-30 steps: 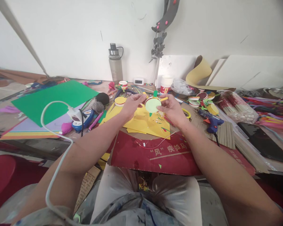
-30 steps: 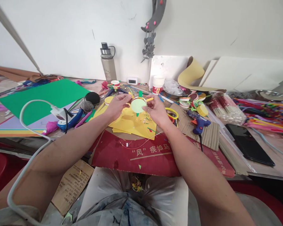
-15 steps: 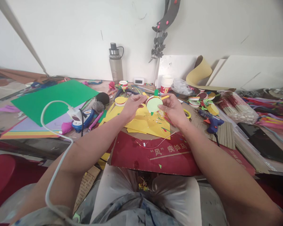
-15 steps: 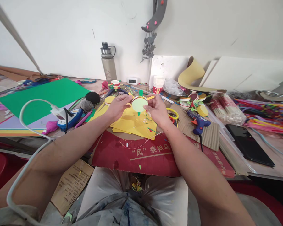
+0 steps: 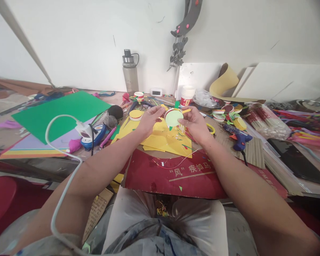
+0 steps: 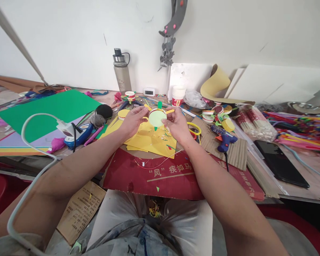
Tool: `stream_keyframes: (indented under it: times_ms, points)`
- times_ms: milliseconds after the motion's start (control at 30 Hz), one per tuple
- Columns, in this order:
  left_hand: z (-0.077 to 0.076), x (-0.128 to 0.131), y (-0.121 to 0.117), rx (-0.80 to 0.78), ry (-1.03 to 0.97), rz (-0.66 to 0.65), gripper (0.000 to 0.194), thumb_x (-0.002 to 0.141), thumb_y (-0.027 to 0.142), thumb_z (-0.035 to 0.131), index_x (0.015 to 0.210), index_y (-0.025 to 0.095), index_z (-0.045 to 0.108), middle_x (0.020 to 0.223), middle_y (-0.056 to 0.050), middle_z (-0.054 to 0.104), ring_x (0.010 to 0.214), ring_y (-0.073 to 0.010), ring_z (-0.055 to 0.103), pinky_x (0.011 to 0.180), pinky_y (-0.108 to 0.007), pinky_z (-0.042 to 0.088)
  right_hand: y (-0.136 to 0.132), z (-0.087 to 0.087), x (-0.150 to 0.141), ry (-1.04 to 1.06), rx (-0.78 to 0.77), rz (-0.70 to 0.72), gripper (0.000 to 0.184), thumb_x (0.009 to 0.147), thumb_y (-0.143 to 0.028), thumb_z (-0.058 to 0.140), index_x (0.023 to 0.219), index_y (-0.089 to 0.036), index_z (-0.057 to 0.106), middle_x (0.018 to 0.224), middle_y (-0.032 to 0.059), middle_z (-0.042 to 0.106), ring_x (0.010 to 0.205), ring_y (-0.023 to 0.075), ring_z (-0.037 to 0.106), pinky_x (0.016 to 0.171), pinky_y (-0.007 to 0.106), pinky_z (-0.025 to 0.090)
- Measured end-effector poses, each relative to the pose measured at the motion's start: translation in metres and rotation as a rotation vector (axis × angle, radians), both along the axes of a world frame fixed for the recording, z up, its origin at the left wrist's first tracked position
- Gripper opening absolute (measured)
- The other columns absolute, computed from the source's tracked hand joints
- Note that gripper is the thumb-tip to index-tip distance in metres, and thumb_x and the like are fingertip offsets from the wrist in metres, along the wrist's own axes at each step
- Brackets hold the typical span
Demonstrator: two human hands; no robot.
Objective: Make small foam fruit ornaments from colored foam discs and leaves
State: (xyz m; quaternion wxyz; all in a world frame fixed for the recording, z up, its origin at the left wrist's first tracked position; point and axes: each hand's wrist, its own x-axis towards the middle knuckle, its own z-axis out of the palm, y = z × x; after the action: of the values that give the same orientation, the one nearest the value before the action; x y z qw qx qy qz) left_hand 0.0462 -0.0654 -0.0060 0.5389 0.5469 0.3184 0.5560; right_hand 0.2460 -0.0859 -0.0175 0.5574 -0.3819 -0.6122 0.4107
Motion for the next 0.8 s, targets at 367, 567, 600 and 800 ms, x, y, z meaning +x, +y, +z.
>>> stream_keyframes:
  times_ms: [367,567,600,800]
  points:
    - [-0.01,-0.024,0.03,-0.03,-0.058,0.327,0.016,0.073,0.023,0.083,0.086,0.019,0.075,0.076,0.002,0.068,0.068,-0.0079,0.055,0.072,-0.026,0.043,0.008,-0.003,0.006,0.0,-0.026,-0.066,0.054,0.07,-0.029,0.08,0.114,-0.031,0.049,0.086,-0.0043,0.066,0.083,0.0202,0.064,0.077,0.038,0.054]
    - [-0.006,-0.023,0.028,-0.063,-0.045,0.279,0.02,0.073,0.014,0.08,0.093,0.015,0.077,0.084,-0.003,0.074,0.076,-0.0106,0.064,0.084,-0.03,0.048,0.011,-0.004,0.007,0.046,-0.031,-0.057,0.061,0.068,-0.035,0.087,0.114,-0.03,0.048,0.086,-0.0046,0.067,0.081,0.0188,0.065,0.075,0.036,0.055]
    - [-0.006,-0.021,0.026,-0.071,-0.027,0.26,0.022,0.072,0.011,0.08,0.093,0.015,0.077,0.086,-0.004,0.075,0.078,-0.0108,0.064,0.084,-0.03,0.048,0.011,-0.004,0.007,0.063,-0.038,-0.052,0.061,0.067,-0.036,0.088,0.113,-0.029,0.049,0.085,-0.0046,0.068,0.081,0.0187,0.065,0.075,0.036,0.055]
    - [-0.003,-0.018,0.022,-0.099,0.019,0.168,0.016,0.07,0.008,0.078,0.084,0.015,0.075,0.08,-0.001,0.07,0.068,-0.008,0.055,0.069,-0.025,0.042,0.012,0.001,0.007,0.125,-0.073,-0.068,0.049,0.072,-0.026,0.086,0.108,-0.03,0.052,0.081,-0.0051,0.068,0.077,0.0188,0.067,0.069,0.034,0.058]
